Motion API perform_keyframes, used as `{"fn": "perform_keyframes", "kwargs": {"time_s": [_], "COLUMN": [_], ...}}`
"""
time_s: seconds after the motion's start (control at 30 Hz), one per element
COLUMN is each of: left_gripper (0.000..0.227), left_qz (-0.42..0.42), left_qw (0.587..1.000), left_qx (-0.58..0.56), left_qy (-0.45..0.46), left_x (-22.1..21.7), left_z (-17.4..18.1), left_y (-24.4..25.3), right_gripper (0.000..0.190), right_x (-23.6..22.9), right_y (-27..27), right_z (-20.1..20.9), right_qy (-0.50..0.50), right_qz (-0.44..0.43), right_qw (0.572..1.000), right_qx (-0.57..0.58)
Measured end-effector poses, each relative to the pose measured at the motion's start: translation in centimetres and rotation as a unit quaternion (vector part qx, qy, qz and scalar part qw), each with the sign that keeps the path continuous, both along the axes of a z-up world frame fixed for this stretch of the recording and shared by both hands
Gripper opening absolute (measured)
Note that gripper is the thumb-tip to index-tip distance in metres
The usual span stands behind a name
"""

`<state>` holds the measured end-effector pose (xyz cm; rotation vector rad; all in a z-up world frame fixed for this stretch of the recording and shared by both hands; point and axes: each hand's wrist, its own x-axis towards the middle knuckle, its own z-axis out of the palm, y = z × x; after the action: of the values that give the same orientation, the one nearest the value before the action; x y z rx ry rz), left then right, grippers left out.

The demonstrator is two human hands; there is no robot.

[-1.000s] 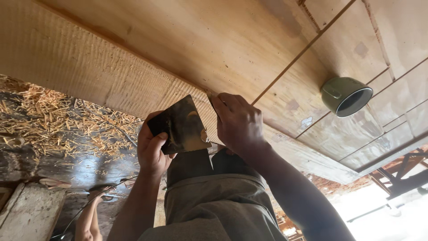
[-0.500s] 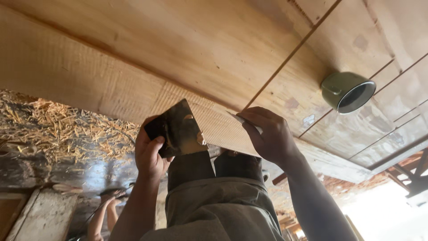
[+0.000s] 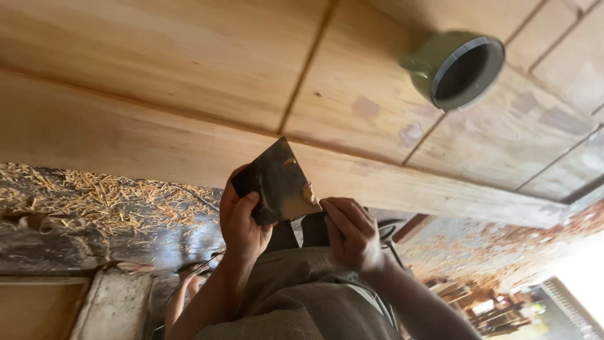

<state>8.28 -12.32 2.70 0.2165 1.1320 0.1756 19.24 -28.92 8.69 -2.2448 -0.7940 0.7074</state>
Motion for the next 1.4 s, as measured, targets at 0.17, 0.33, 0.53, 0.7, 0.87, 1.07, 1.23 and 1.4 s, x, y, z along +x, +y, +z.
{"fn": "perform_keyframes", "kwargs": {"time_s": [0.17,0.33,0.53,0.7,0.87,1.07,1.23,1.4], "left_gripper": [0.042,0.04,0.039,0.042,0.043,0.042,0.043,0.045], "left_qz": [-0.102,-0.311,-0.369,-0.166,-0.065,-0.077,-0.153,-0.209], "left_qw": [0.985,0.927,0.892,0.962,0.958,0.969,0.972,0.969], "left_qx": [0.093,0.193,0.257,0.217,0.279,0.222,0.161,0.115], "left_qy": [-0.107,-0.082,-0.039,0.004,-0.014,-0.072,-0.074,-0.062], "left_x": [1.8,3.6,5.2,4.5,2.4,-1.2,-1.2,-0.6], "left_z": [0.0,0.1,0.8,0.1,-0.6,-1.0,-2.7,-2.5], "left_y": [-4.6,-10.0,-18.5,-21.9,-19.6,-20.4,-19.1,-16.9], "right_gripper": [0.029,0.031,0.023,0.022,0.038,0.017,0.021,0.027], "right_x": [5.7,12.4,12.7,11.5,14.7,15.8,15.8,13.8], "right_y": [-8.6,-14.5,-18.7,-23.7,-23.3,-20.0,-16.3,-14.2], "right_z": [-0.5,0.3,0.4,-0.4,-1.8,-2.5,-2.8,-2.7], "right_qy": [-0.052,-0.039,-0.074,-0.032,-0.083,-0.071,-0.062,-0.047], "right_qz": [-0.01,0.181,0.29,0.35,0.252,0.188,0.182,0.175], "right_qw": [0.998,0.981,0.948,0.932,0.963,0.979,0.974,0.972], "right_qx": [0.036,0.064,0.106,0.091,0.054,-0.037,-0.121,-0.152]}}
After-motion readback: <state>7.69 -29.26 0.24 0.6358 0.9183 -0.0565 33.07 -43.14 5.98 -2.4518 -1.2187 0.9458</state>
